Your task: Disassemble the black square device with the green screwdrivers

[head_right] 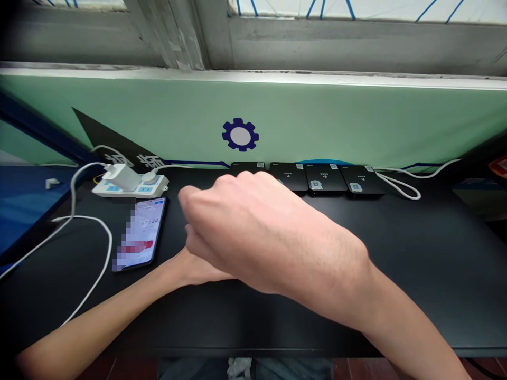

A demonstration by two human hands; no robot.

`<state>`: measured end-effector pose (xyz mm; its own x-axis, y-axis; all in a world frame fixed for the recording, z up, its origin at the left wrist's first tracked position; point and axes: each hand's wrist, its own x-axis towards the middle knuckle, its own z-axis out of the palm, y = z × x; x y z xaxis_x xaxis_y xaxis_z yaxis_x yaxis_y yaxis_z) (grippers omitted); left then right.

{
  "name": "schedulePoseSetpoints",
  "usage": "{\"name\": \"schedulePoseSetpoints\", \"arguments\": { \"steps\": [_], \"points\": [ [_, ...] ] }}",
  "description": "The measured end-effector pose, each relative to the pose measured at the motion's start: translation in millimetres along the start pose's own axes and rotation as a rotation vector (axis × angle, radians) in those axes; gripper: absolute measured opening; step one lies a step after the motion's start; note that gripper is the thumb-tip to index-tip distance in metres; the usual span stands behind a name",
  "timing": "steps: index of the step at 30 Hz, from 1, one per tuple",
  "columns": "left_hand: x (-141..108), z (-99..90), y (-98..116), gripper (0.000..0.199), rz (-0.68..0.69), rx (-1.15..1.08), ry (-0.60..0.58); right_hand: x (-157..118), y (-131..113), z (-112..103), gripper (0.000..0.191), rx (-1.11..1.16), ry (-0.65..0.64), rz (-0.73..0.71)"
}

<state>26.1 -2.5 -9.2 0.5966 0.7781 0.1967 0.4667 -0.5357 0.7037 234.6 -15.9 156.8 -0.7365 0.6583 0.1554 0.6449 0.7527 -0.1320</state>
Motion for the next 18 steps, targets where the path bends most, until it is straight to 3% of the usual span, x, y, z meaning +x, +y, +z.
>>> {"name": "schedulePoseSetpoints", "arguments": {
  "steps": [4,8,12,14,16,18],
  "points": [
    [0,-7.3,-3,0.075,0.089,0.012,-0.047,-8,2,-6,0.019,0.052,-0.045,0.007],
    [-5,-7.2,-3,0.068,0.096,0.167,0.084,-23,5,-12,0.015,0.083,-0.074,0.055],
    [-9,-6.3,-4,0.083,0.126,0.211,0.218,-42,10,-10,0.028,-0.07,-0.048,0.106],
    [-9,-5.2,-4,0.098,0.168,0.208,0.168,-48,13,-7,0.033,-0.139,-0.031,0.148],
    [-8,-3.7,-3,0.114,0.212,0.197,0.04,-51,14,-6,0.036,-0.16,-0.029,0.154],
    [-7,-2.2,-2,0.117,0.243,0.199,-0.074,-53,13,-8,0.033,-0.156,-0.044,0.151]
  ]
}}
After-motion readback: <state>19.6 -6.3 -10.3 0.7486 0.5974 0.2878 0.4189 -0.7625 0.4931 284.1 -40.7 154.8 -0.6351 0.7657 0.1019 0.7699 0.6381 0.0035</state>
